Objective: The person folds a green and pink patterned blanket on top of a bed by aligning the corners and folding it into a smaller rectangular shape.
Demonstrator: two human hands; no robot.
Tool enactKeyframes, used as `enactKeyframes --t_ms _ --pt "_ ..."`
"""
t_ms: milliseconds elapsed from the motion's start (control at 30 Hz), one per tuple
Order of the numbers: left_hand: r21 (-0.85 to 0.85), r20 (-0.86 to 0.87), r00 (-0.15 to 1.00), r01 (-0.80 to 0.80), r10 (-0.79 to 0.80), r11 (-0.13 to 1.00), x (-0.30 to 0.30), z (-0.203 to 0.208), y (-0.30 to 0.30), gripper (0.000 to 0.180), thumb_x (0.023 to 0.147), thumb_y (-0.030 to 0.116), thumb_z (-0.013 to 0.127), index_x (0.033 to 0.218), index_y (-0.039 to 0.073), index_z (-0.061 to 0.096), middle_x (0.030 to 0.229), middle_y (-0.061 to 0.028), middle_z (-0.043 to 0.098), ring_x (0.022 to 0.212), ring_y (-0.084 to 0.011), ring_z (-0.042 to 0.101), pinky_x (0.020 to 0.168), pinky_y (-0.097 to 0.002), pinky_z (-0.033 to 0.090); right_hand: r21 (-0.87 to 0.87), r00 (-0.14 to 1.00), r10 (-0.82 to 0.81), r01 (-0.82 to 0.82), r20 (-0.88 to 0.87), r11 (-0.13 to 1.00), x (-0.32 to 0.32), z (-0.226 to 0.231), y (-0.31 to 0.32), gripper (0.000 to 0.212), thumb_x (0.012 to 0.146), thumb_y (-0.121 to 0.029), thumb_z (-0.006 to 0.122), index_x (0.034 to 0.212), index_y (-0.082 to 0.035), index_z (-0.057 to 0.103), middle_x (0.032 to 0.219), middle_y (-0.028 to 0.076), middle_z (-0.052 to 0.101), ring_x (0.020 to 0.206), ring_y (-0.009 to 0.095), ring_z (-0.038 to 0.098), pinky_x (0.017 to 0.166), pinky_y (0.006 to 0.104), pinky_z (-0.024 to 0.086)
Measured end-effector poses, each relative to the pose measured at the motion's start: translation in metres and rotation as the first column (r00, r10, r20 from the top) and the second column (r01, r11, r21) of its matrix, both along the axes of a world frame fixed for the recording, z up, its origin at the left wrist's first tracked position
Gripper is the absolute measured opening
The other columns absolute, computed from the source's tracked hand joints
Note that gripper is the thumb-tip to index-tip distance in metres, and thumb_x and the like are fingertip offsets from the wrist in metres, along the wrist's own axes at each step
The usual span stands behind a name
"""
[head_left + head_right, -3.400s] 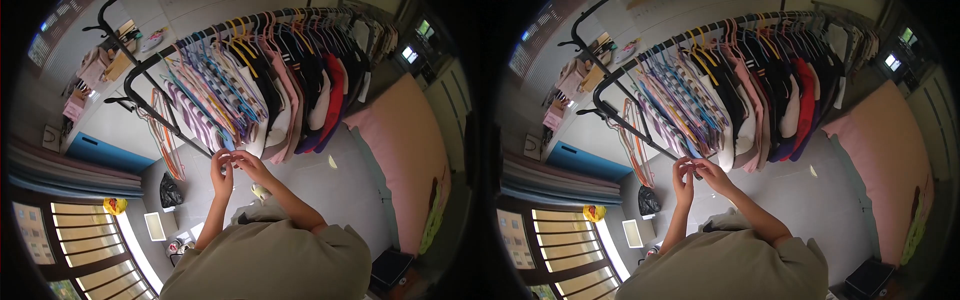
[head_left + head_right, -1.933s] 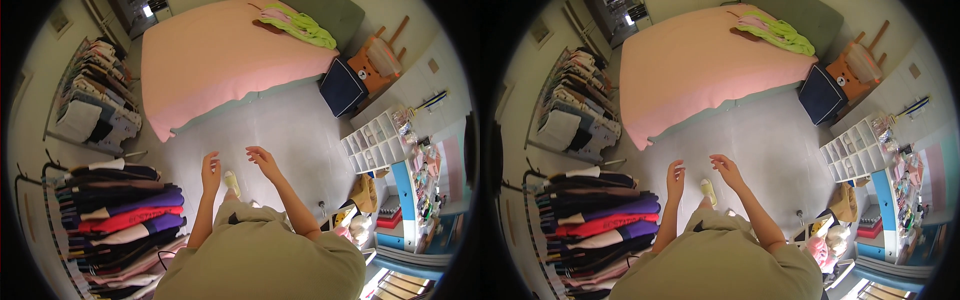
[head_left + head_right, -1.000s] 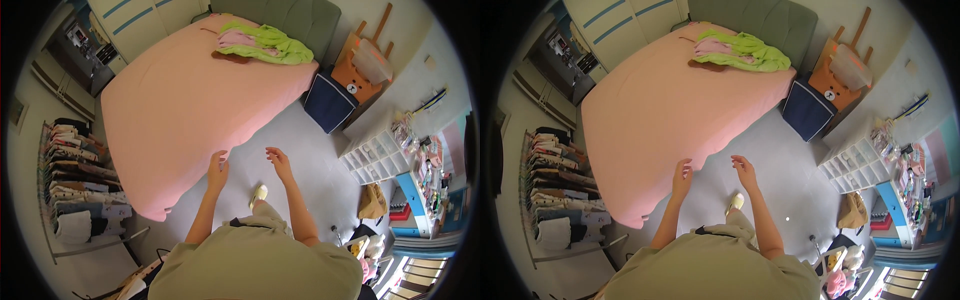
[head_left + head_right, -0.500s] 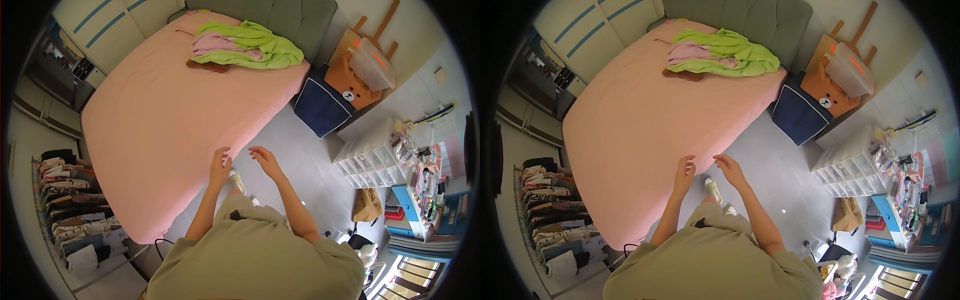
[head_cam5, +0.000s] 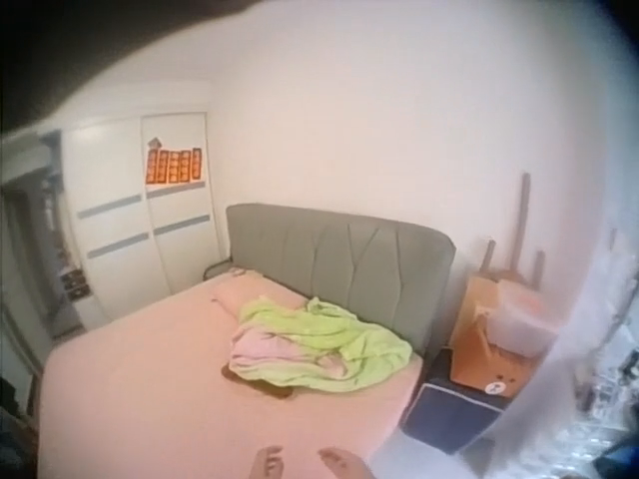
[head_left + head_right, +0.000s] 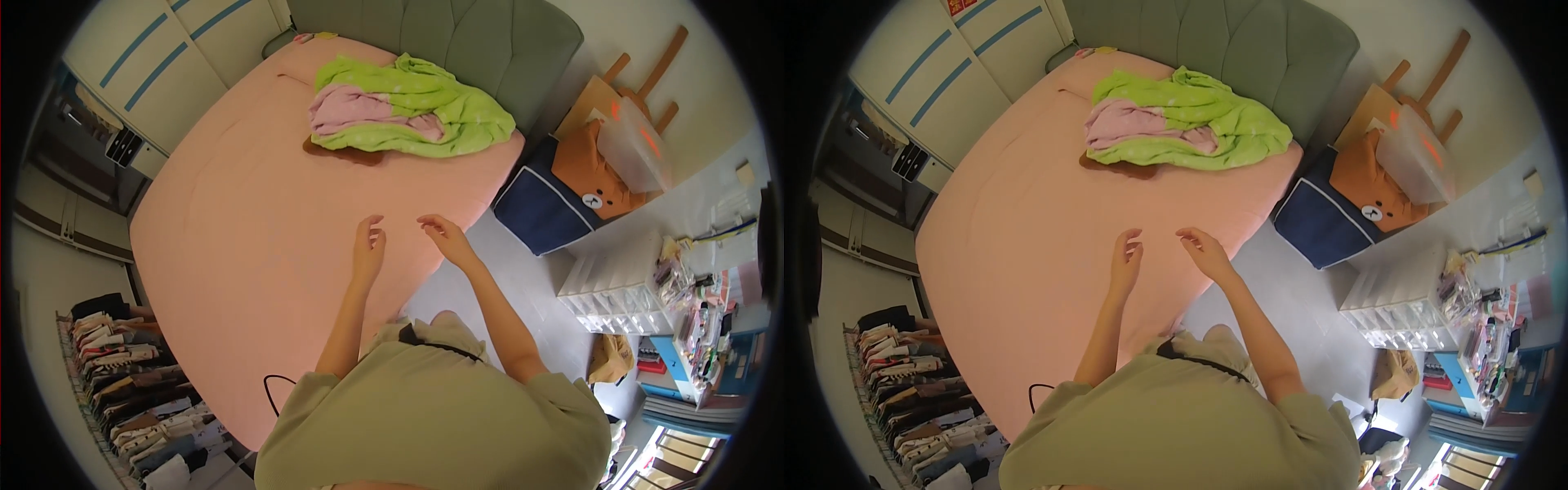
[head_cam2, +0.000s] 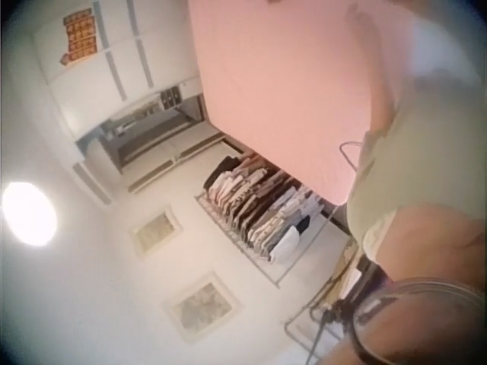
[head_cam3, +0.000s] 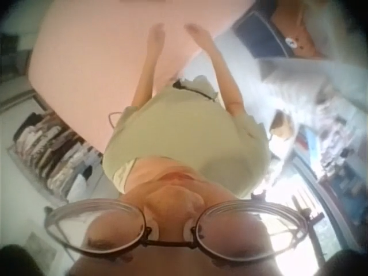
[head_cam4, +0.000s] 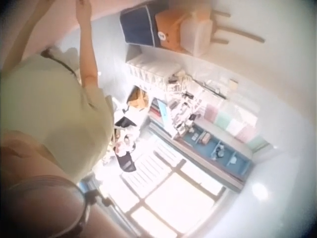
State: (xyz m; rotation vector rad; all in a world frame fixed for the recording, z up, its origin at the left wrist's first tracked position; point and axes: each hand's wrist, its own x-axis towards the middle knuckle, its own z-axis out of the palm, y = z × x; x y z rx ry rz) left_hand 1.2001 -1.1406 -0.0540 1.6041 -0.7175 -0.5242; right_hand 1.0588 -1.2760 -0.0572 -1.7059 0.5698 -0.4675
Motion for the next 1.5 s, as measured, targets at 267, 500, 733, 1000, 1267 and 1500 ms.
enactKeyframes --t_ms 267,500,733,1000,1267,1500 --pt "0.100 -0.010 0.999 -0.045 0.047 0.994 0.060 -0.027 -0.079 0.029 0.084 0.006 0.049 0.113 0.007 0.048 0.113 -0.0047 0.050 0.092 -0.0150 0.052 0.074 -0.0266 0.043 -0.008 0.982 0.063 -0.065 -0.179 0.998 0.069 -0.050 -0.103 0.025 0.085 -0.013 0.050 0.108 -0.005 0.057 0.101 0.007 0.059 0.093 0.016 0.055 0.080 0.0284 0.044" --pt "0.245 -0.109 0.971 -0.179 0.211 0.953 0.105 -0.058 -0.159 0.030 0.081 0.007 0.051 0.111 0.006 0.051 0.110 -0.0067 0.052 0.091 -0.0159 0.053 0.077 -0.0293 0.043 -0.055 0.960 0.132 -0.150 -0.247 0.987 0.140 -0.119 -0.239 0.031 0.080 -0.017 0.058 0.109 -0.005 0.055 0.098 0.010 0.059 0.093 0.018 0.056 0.081 0.0291 0.044" --pt "0.271 -0.550 0.795 -0.118 0.254 0.955 0.125 -0.082 -0.243 0.028 0.085 0.019 0.047 0.111 0.009 0.050 0.108 -0.0043 0.053 0.093 -0.0160 0.055 0.080 -0.0318 0.044 -0.363 0.875 -0.083 -0.109 -0.477 0.926 0.233 -0.188 -0.338 0.060 0.071 -0.027 0.064 0.122 -0.007 0.041 0.115 0.015 0.051 0.108 0.031 0.047 0.088 0.0433 0.038" --pt "0.391 -0.700 0.617 -0.089 0.359 0.916 0.144 -0.114 -0.293 0.031 0.086 0.025 0.049 0.114 0.010 0.049 0.105 -0.0032 0.057 0.089 -0.0153 0.057 0.078 -0.0295 0.044 -0.560 0.810 -0.184 -0.203 -0.557 0.803 0.265 -0.234 -0.399 0.074 0.070 -0.043 0.062 0.126 -0.003 0.035 0.110 0.019 0.054 0.104 0.032 0.051 0.089 0.0459 0.034" --pt "0.441 -0.662 0.544 -0.273 0.515 0.855 0.150 -0.130 -0.325 0.048 0.083 0.039 0.053 0.118 0.007 0.045 0.109 -0.0079 0.056 0.094 -0.0192 0.056 0.080 -0.0332 0.045 -0.153 0.681 0.255 -0.478 -0.686 0.865 0.251 -0.218 -0.365 0.044 0.074 -0.040 0.055 0.099 -0.004 0.058 0.083 0.020 0.062 0.078 0.036 0.060 0.066 0.0446 0.046" --pt "0.419 -0.823 0.299 -0.253 0.482 0.872 0.201 -0.080 -0.314 0.055 0.072 0.038 0.061 0.110 0.000 0.048 0.093 -0.0135 0.058 0.084 -0.0237 0.056 0.069 -0.0329 0.046 0.422 0.801 0.599 -0.536 -0.020 0.731 0.210 -0.089 -0.242 0.034 0.081 -0.016 0.057 0.111 -0.001 0.051 0.084 0.002 0.056 0.075 0.009 0.049 0.066 0.0271 0.044"
